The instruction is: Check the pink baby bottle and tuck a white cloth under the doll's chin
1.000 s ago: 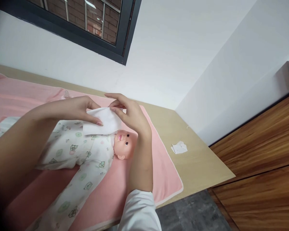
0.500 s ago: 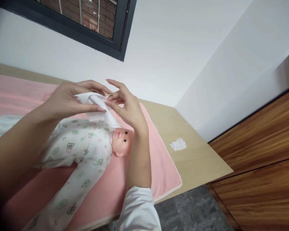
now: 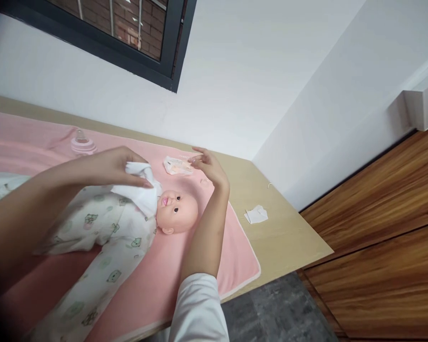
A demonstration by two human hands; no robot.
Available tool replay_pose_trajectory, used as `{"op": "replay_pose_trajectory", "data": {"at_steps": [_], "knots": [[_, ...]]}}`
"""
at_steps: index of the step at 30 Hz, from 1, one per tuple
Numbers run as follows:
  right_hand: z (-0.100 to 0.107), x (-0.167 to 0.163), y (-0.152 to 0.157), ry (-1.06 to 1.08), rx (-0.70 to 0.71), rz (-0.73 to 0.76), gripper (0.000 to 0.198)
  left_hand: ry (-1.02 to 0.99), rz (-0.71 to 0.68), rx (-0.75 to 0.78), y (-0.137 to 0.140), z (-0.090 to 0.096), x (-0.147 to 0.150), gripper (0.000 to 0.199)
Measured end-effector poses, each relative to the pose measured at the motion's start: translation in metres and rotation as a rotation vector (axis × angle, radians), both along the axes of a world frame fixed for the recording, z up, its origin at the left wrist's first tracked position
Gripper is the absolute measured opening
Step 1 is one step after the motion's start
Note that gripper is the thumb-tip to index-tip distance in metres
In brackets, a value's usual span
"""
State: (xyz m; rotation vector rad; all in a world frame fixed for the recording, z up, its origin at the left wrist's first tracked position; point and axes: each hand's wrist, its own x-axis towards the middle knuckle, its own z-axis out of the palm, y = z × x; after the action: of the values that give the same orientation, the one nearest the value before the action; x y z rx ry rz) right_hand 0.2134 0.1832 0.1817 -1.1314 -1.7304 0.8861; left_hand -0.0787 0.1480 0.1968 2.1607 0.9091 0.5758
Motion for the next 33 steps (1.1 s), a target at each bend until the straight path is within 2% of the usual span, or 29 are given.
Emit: {"op": "replay_pose_trajectory", "data": {"at_steps": [3, 6, 9, 11, 13, 18, 33], "knots": [[-0.037, 0.016, 0.02, 0.082, -0.232, 0.061, 0.058, 0.142, -0.117, 0.014, 0.006, -0.015, 0.014, 0.034], [-0.082, 0.022, 0.033, 0.222, -0.429, 0.164, 0.059, 0.231, -0.13, 0.058, 0.006, -0.025, 0.025, 0.029], [-0.118, 0.023, 0.04, 0.44, -0.472, 0.145, 0.054, 0.279, -0.116, 0.104, 0.007, -0.03, 0.031, 0.03], [-0.133, 0.023, 0.043, 0.525, -0.475, 0.103, 0.047, 0.287, -0.106, 0.122, 0.007, -0.032, 0.032, 0.032], [-0.138, 0.023, 0.045, 0.559, -0.467, 0.067, 0.044, 0.284, -0.107, 0.122, 0.008, -0.033, 0.033, 0.032], [-0.138, 0.023, 0.048, 0.593, -0.447, 0.001, 0.037, 0.292, -0.094, 0.12, 0.006, -0.034, 0.036, 0.027], [-0.147, 0.027, 0.055, 0.606, -0.425, 0.029, 0.041, 0.338, -0.072, 0.152, -0.001, -0.033, 0.039, 0.028]]}}
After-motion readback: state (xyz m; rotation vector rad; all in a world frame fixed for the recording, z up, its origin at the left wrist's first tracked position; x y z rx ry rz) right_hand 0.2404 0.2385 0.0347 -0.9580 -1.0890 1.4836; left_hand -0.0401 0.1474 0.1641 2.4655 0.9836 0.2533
